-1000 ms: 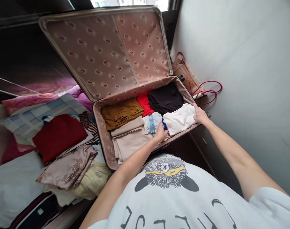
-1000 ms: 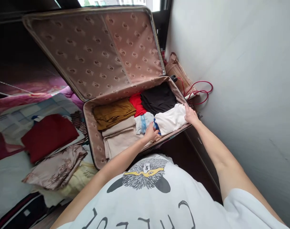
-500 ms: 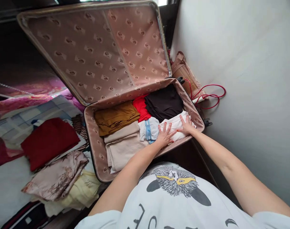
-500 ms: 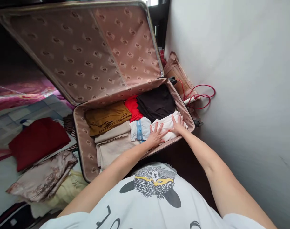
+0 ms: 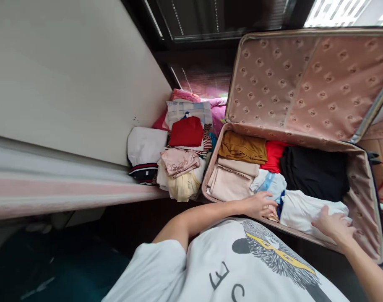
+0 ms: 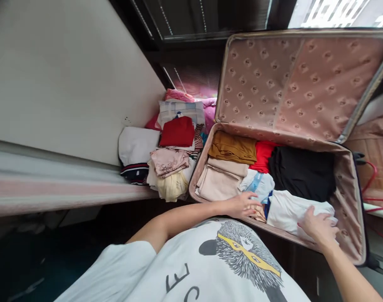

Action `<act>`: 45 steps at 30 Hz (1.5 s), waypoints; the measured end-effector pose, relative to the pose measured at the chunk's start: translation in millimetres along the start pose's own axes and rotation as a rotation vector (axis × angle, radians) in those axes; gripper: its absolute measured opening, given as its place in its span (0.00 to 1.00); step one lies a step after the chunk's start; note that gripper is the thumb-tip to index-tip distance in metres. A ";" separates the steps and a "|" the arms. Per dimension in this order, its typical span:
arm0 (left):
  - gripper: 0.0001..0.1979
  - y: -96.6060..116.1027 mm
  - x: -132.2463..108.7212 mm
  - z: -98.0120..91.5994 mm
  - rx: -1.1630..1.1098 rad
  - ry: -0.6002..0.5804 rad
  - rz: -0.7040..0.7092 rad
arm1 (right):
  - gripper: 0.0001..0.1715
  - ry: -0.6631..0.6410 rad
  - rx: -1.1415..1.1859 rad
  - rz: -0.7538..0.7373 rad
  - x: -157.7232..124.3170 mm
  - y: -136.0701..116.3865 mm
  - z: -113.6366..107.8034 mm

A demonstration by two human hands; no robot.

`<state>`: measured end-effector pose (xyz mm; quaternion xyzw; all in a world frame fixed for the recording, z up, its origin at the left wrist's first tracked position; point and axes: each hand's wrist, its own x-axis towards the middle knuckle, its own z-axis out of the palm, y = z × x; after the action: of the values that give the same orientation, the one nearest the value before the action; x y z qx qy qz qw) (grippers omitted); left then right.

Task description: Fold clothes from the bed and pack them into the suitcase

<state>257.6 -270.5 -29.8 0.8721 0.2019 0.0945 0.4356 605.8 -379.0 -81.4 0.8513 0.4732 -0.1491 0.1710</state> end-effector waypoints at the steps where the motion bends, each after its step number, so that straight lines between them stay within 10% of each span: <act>1: 0.18 -6.0 -31.3 -20.9 -0.054 0.138 -0.022 | 0.34 0.004 -0.039 -0.077 -3.9 -12.5 -13.2; 6: 0.15 -65.5 -189.6 -125.2 0.171 0.809 -0.508 | 0.29 0.154 0.150 -0.552 -32.6 -140.2 -92.8; 12: 0.35 -133.8 -286.0 -188.1 0.581 0.449 -0.901 | 0.24 0.188 0.266 -1.030 -88.0 -335.6 -157.0; 18: 0.27 -148.4 -293.3 -208.2 0.651 0.267 -0.851 | 0.25 0.030 0.016 -1.154 -104.4 -465.5 -163.4; 23: 0.24 -160.6 -295.3 -243.8 0.548 0.214 -0.812 | 0.50 0.056 -0.021 -1.148 -97.0 -534.2 -144.3; 26: 0.23 -173.2 -301.6 -266.9 0.491 0.172 -0.796 | 0.56 0.085 0.013 -1.174 -94.1 -561.8 -132.1; 30: 0.22 -183.1 -308.6 -282.5 0.437 0.122 -0.758 | 0.31 0.094 0.019 -1.201 -90.8 -587.5 -132.1; 36: 0.26 -161.0 -308.1 -268.0 0.468 0.196 -0.761 | 0.20 -0.019 -0.110 -1.225 -95.5 -592.7 -184.0; 45: 0.26 -69.3 -232.2 -322.3 0.341 0.345 -0.363 | 0.15 0.177 0.012 -1.214 -102.7 -467.4 -304.2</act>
<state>-80.1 -101.4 111.7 0.8534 0.4384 0.1267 0.2517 181.2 -94.2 164.1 0.4399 0.8852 -0.1511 0.0106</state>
